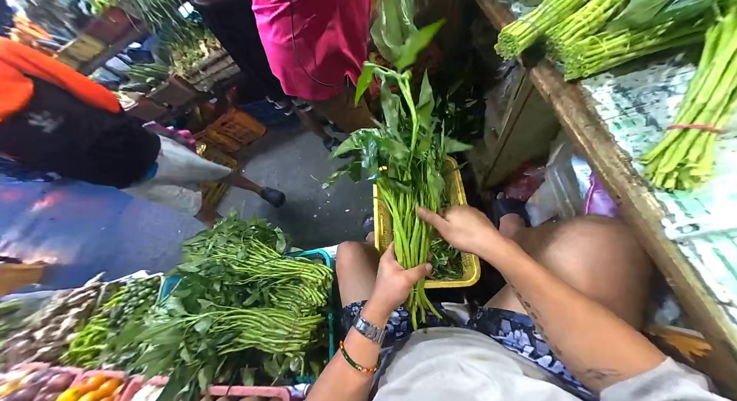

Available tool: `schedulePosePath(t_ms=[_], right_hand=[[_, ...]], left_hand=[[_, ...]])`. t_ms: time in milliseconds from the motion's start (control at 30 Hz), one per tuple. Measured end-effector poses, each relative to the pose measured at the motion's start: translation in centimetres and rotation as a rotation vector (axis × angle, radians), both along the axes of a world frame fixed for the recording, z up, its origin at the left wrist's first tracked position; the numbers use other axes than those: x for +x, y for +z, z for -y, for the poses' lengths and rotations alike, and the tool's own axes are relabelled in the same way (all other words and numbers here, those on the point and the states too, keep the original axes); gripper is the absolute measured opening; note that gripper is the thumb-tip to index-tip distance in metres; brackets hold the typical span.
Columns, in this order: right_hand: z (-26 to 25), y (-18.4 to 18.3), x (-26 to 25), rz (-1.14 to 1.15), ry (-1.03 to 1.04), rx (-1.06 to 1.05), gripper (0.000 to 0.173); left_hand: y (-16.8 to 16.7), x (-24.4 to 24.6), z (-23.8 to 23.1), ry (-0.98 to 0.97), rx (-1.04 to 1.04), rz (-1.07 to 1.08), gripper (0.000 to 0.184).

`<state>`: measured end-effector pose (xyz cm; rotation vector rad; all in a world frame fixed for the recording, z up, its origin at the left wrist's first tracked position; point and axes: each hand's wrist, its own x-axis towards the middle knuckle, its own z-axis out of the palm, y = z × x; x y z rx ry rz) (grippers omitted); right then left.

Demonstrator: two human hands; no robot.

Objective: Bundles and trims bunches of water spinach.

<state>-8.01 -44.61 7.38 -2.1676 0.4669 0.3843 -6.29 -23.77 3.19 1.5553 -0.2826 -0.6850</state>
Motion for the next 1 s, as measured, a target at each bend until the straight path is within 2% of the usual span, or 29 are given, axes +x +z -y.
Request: schedulePosePath(t_ms=[67,133,167,300,433,533,633,700,867,1000], right_hand=[[-0.4,-0.5,-0.5,0.21,-0.039,-0.027,0.063],[-1.3,-1.3,-0.7,0.443,-0.062,0.127,0.035],[-1.8,-1.6,-0.6,0.501,-0.058,0.182,0.032],[-2.4,-1.7,0.2,0.379,-0.252,0.134,0.027],[-0.6,-1.1,0.7,0.198,-0.322,0.072,0.035],[0.3,-1.3,1.3,0.136,-0.38,0.234,0.029],[-0.1,-1.6,1.2,0.218,-0.46,0.495,0.025],[-0.7,-1.4,1.0,0.293,-0.452,0.565,0.024],[-0.7,-1.3,1.0,0.303,-0.297,0.51,0.025],[-1.7,-1.3,0.1,0.482,-0.175,0.426,0.023]], left_hand=[[-0.6,0.1,-0.1,0.006,0.095,0.075,0.066],[-1.3,0.0,-0.2,0.009,0.158,0.133,0.068],[-1.5,-0.1,-0.1,0.01,0.185,0.16,0.068],[-2.2,-0.5,0.2,-0.009,0.295,0.264,0.067],[-2.6,-0.8,0.6,-0.03,0.439,0.39,0.069],[-2.7,-1.0,0.9,-0.044,0.502,0.431,0.069],[-2.6,-0.8,1.4,-0.022,0.446,0.392,0.068],[-2.4,-0.6,1.4,-0.009,0.38,0.345,0.071],[-2.6,-0.4,0.4,-0.039,0.232,0.304,0.07],[-2.6,-0.4,-0.1,-0.045,0.115,0.227,0.07]])
